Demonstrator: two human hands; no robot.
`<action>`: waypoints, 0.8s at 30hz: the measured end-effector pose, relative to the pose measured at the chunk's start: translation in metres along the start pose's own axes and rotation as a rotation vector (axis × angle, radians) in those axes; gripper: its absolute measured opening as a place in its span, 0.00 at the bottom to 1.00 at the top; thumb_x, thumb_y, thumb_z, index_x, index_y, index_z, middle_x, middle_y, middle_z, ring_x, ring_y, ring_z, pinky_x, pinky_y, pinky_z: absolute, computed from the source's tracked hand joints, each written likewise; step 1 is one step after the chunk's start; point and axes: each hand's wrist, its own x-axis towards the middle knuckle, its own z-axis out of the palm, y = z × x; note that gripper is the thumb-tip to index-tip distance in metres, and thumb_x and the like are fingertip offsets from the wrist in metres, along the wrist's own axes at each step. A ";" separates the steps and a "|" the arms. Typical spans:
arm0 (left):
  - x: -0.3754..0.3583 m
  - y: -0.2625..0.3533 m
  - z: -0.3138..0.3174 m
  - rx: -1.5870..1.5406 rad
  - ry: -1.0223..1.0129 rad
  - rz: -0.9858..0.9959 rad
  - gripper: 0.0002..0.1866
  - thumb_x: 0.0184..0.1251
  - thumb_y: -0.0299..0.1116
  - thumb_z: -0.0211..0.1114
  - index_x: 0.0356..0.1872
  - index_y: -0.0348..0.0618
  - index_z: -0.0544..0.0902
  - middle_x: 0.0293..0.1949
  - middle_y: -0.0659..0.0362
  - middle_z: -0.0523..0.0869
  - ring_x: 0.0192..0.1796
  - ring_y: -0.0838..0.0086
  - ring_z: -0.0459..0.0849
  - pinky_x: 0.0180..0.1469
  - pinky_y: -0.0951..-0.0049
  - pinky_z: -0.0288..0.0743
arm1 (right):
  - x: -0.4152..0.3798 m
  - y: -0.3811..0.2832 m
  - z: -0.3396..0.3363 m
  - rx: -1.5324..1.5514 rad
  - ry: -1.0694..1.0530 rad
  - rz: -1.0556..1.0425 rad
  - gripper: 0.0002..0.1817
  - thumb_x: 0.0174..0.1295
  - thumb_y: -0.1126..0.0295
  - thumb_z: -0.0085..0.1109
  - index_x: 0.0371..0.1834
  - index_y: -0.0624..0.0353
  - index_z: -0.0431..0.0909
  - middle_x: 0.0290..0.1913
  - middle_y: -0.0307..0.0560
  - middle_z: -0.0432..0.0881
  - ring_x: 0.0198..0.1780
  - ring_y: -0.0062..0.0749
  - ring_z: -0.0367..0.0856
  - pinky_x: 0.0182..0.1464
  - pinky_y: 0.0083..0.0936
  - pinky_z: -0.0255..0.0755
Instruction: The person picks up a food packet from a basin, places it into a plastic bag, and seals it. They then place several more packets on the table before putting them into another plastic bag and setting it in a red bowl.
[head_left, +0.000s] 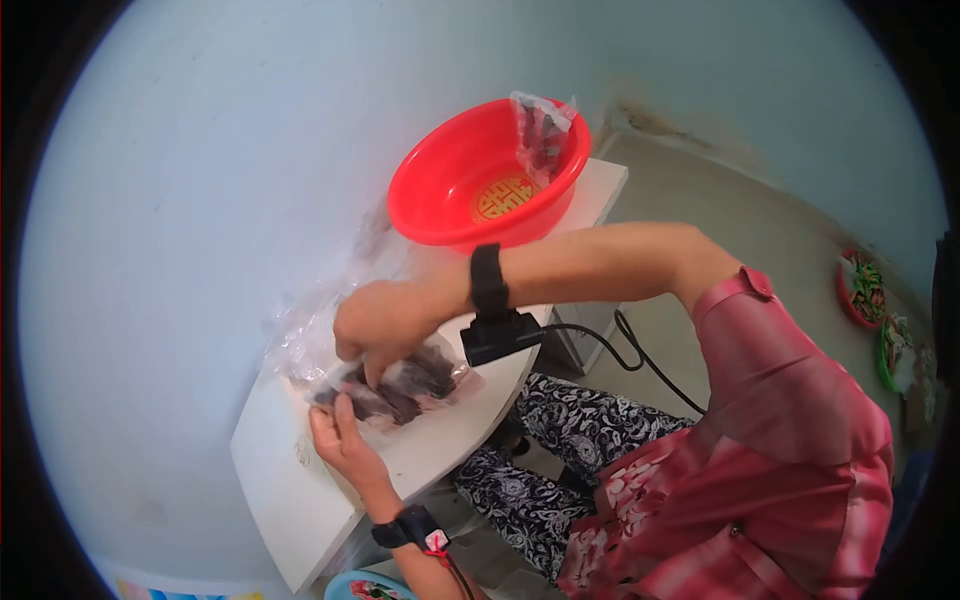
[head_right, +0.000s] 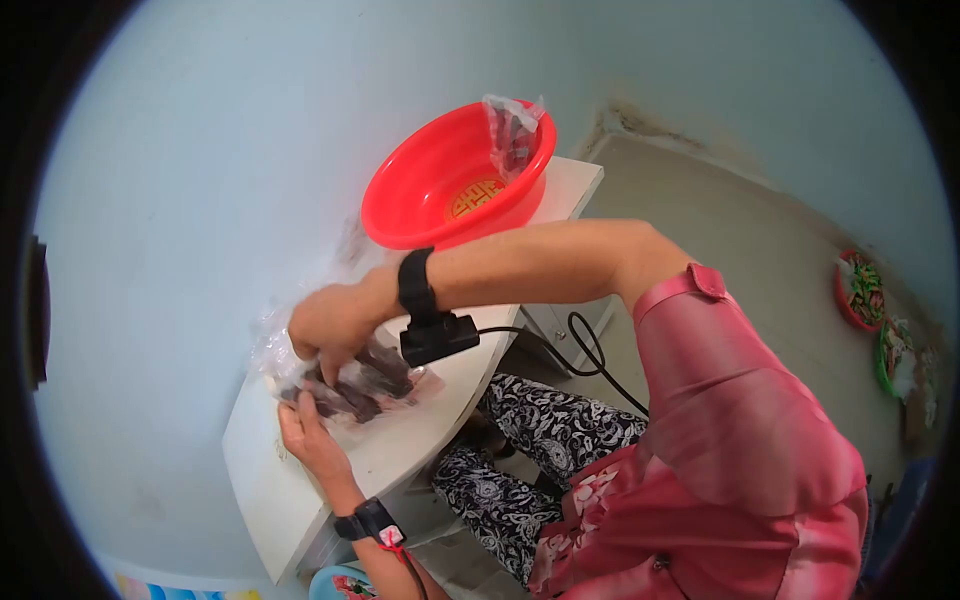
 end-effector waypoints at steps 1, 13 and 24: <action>0.004 0.012 0.010 -0.046 0.004 0.063 0.18 0.81 0.32 0.57 0.64 0.31 0.76 0.58 0.54 0.83 0.60 0.73 0.80 0.64 0.71 0.72 | -0.003 0.002 -0.012 0.000 0.017 0.012 0.17 0.49 0.60 0.74 0.26 0.65 0.82 0.24 0.58 0.81 0.31 0.54 0.81 0.35 0.46 0.73; -0.012 0.027 0.065 -0.198 0.182 0.184 0.29 0.84 0.37 0.49 0.76 0.26 0.62 0.65 0.37 0.78 0.69 0.56 0.79 0.71 0.54 0.74 | -0.082 0.120 -0.178 -0.283 0.680 0.505 0.24 0.54 0.55 0.75 0.22 0.68 0.77 0.17 0.48 0.70 0.20 0.32 0.69 0.26 0.38 0.69; -0.062 -0.005 0.040 -0.109 0.096 -0.015 0.28 0.81 0.33 0.53 0.76 0.28 0.64 0.51 0.40 0.87 0.58 0.58 0.86 0.58 0.59 0.83 | -0.178 0.258 -0.133 -0.464 0.299 0.984 0.19 0.51 0.62 0.72 0.31 0.72 0.84 0.28 0.65 0.84 0.33 0.54 0.87 0.37 0.44 0.78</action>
